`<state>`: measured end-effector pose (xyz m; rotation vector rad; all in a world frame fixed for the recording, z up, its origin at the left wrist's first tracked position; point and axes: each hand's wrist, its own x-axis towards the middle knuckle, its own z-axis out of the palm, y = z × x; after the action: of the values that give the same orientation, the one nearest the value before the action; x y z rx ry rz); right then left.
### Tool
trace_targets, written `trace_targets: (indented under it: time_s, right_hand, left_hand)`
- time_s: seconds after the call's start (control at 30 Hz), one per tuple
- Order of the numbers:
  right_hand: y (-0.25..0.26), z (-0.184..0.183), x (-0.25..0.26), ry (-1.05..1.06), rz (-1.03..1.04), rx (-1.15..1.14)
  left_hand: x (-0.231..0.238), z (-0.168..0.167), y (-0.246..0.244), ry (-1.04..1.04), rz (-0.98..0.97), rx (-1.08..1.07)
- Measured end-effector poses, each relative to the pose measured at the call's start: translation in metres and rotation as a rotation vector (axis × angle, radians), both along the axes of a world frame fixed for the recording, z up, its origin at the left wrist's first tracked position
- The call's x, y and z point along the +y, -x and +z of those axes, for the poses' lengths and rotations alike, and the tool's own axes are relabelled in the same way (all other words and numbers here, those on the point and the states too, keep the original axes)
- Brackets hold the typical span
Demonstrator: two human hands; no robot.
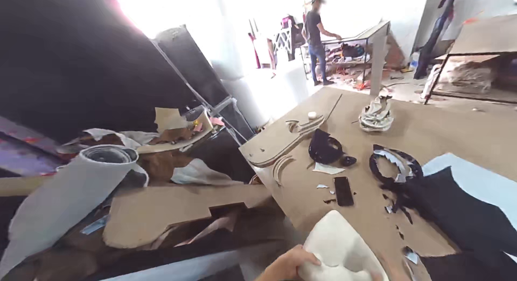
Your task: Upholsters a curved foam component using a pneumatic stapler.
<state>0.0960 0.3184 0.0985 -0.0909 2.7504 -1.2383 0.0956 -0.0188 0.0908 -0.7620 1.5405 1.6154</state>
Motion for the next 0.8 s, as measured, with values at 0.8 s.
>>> trace_targets:
  time_s: [0.8]
  right_hand:
    - [0.037, -0.011, -0.033, 0.055, 0.170, -0.250]
  left_hand:
    - [-0.022, 0.009, 0.054, 0.200, -0.466, 0.546]
